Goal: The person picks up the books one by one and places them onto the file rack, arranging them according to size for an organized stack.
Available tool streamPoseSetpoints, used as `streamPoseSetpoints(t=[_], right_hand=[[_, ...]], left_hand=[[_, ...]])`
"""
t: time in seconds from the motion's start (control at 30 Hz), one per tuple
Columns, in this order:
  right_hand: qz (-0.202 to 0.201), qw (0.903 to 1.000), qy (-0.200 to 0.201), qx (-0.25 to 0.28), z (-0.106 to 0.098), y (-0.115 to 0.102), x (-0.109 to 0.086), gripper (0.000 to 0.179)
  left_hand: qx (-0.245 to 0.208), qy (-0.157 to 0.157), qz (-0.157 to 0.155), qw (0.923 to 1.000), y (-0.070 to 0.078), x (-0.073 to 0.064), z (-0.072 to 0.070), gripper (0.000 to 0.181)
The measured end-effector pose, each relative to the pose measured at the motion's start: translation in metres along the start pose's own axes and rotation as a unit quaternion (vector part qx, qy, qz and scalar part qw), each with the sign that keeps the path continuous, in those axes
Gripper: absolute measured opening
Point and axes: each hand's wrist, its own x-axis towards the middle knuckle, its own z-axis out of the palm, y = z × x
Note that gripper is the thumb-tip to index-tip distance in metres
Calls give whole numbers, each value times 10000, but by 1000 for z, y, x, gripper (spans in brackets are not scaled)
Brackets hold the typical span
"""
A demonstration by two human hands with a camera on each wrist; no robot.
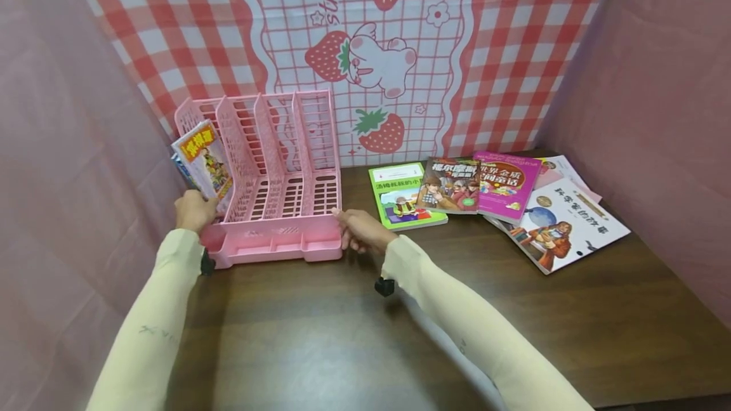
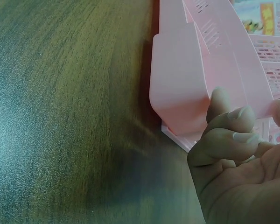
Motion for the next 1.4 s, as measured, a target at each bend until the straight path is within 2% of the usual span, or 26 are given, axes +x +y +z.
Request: streamPoseSetpoints(t=[0.13,0.27,0.47,0.6,0.67,0.8,0.93,1.1,1.27,1.4], right_hand=[[2,10000,-34,26,0,-1,-1,52],[-1,10000,-69,35,0,-1,-1,54],[22,10000,26,-19,-2,-2,-2,53],[-17,10000,-53,-77,-2,-6,-2,55],[-27,9999,-53,-94,-2,-7,-3,56],[7,10000,19,-79,-2,-5,-3,56],[31,10000,23,-66,-2,-3,-5,56],[30,9996,50,-263,-4,-5,-5,53],[-83,9951,277,-944,-20,-3,-4,50],[-128,9860,569,-1562,-42,5,-8,49]], left_hand=[[275,-290,-144,9991,1,1,-2,42],[337,-367,-156,9986,2,2,-1,46],[-106,134,58,9998,2,3,1,41],[-159,349,99,9992,-1,5,2,40],[-102,234,146,9996,-2,7,1,40],[40,-243,322,9992,-2,11,2,36],[226,-533,109,9983,-3,13,6,39],[274,-600,-117,9978,-3,13,12,46],[89,-315,-141,9994,2,6,12,46],[-242,419,-175,9987,11,-3,15,45]])
